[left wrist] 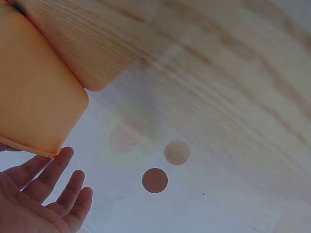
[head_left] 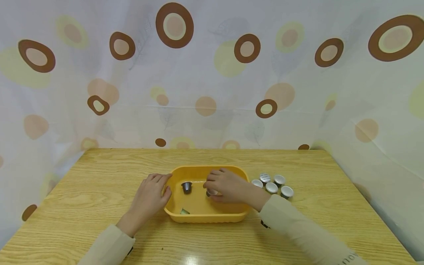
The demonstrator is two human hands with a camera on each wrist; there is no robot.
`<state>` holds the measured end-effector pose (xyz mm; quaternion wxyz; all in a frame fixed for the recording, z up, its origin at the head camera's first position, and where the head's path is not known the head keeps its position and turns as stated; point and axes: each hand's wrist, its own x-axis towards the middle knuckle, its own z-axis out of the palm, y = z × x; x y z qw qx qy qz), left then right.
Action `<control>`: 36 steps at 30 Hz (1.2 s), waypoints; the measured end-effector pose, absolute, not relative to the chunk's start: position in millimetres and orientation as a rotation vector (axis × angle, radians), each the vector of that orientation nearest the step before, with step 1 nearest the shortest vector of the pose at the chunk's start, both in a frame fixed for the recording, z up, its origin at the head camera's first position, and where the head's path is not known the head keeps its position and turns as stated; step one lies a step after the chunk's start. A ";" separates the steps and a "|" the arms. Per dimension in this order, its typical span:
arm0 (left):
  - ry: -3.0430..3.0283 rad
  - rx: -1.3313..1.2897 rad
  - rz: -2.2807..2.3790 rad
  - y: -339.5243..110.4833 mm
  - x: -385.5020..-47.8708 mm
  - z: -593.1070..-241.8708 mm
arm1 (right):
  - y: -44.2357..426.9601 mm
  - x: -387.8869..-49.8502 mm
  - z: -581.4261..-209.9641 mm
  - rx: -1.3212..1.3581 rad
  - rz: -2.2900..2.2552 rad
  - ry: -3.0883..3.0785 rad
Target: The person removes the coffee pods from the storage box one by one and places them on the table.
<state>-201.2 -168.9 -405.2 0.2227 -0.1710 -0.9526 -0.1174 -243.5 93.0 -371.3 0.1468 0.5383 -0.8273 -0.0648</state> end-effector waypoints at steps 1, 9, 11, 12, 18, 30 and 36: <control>-2.632 -0.472 -0.324 -168.9 -201.1 -405.2 | 95.1 -243.6 -370.6 1.545 -0.176 -2.381; -2.633 -0.470 -0.320 -168.8 -200.8 -404.6 | 111.6 -244.3 -365.6 1.498 -0.147 -2.394; -2.634 -0.468 -0.318 -168.7 -200.8 -405.0 | 116.1 -244.7 -364.4 1.481 -0.148 -2.377; -2.635 -0.467 -0.317 -168.7 -200.9 -405.1 | 118.4 -245.0 -363.7 1.472 -0.147 -2.369; -2.640 -0.463 -0.322 -168.7 -201.2 -404.7 | 130.8 -247.1 -358.7 1.434 -0.101 -2.376; -2.634 -0.467 -0.334 -169.0 -201.1 -405.0 | 155.0 -249.8 -349.6 1.353 -0.054 -2.420; -2.630 -0.473 -0.337 -169.3 -201.5 -405.6 | 168.6 -251.5 -345.6 1.315 0.004 -2.436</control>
